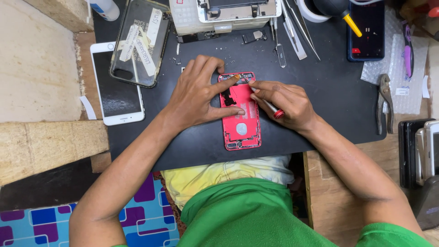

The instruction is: Connecting internal ribbon cables and components within a mobile phone frame using precision tools.

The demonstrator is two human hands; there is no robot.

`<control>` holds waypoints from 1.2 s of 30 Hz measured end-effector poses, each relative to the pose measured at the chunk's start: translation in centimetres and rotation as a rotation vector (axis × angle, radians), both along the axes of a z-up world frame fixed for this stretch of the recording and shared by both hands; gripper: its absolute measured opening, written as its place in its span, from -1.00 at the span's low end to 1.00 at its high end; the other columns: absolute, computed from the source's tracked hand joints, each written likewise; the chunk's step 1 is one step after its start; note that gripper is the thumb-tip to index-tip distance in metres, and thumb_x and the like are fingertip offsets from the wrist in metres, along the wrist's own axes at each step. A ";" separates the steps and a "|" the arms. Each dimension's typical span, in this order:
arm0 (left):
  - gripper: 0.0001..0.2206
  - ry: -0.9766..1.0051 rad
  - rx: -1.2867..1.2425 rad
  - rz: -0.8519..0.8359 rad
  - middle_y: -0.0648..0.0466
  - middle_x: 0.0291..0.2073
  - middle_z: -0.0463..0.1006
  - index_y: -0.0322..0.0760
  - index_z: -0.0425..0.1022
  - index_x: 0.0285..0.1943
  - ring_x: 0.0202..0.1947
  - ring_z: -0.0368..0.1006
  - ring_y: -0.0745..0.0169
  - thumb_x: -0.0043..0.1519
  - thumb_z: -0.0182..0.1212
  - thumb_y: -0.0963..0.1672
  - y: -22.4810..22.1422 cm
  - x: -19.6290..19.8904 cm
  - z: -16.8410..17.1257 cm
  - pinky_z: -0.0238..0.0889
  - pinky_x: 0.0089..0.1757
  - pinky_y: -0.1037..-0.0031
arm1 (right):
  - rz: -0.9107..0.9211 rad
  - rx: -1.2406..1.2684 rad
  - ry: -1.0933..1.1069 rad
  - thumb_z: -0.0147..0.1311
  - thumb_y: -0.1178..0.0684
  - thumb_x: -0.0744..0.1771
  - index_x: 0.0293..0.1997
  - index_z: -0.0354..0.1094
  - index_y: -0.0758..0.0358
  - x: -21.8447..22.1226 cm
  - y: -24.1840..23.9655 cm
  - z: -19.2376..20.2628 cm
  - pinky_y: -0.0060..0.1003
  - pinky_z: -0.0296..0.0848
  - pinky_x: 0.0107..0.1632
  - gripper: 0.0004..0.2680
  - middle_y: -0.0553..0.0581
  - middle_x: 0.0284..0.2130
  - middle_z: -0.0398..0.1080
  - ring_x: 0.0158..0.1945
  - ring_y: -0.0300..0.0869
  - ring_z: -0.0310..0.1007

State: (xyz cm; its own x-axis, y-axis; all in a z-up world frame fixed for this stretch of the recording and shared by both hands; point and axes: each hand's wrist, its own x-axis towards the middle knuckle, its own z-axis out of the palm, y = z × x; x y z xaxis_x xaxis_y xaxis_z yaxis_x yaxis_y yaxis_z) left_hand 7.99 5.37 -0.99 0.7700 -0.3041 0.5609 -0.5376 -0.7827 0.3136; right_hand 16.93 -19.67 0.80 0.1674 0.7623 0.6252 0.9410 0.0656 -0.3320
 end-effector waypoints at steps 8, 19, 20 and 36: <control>-0.43 -0.007 -0.005 0.010 -0.05 -0.06 0.34 -0.01 0.43 0.31 -0.14 0.23 -0.04 0.27 0.34 0.23 0.0 -0.1 -0.1 0.12 -0.19 0.21 | -0.092 0.245 0.320 0.14 0.35 0.38 -0.06 0.24 0.48 0.2 -0.7 -1.7 -0.05 0.62 0.02 -0.87 0.49 -0.19 0.45 -0.09 0.21 0.62; -0.52 -0.017 -0.045 -0.003 -0.09 -0.10 0.33 -0.13 0.48 0.22 -0.18 0.21 -0.05 0.30 0.33 0.16 -0.1 0.0 0.1 0.12 -0.20 0.20 | -0.328 0.250 0.785 -0.08 0.24 0.54 0.37 -0.21 0.16 1.5 -0.7 2.3 -0.05 0.67 0.05 -0.70 0.48 -0.08 0.40 -0.08 0.18 0.58; -0.45 -0.007 -0.047 -0.006 -0.08 -0.09 0.33 -0.07 0.44 0.27 -0.17 0.22 -0.05 0.27 0.34 0.20 -0.1 -0.1 0.0 0.12 -0.19 0.20 | -0.301 0.261 0.795 -0.06 0.33 0.56 0.45 -0.30 0.01 1.8 -0.4 1.9 -0.02 0.72 0.11 -0.59 0.54 -0.05 0.44 -0.08 0.20 0.63; -0.19 0.074 -0.015 0.009 -0.12 0.03 0.36 0.09 0.18 0.52 -0.07 0.24 -0.05 0.20 0.27 0.35 0.3 -0.1 -0.9 0.17 -0.12 0.16 | -0.044 0.267 0.680 -0.15 0.34 0.51 0.36 -0.31 0.05 3.6 6.1 -0.7 -0.03 0.67 0.08 -0.63 0.60 -0.11 0.38 -0.10 0.23 0.58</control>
State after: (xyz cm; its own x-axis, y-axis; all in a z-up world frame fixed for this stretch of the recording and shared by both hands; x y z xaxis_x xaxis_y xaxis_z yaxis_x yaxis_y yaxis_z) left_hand 7.92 5.65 -1.90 0.8124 -0.2889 0.5065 -0.5052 -0.7825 0.3641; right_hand 20.48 -13.57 0.14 0.6116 0.5823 0.5356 0.5361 0.1928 -0.8219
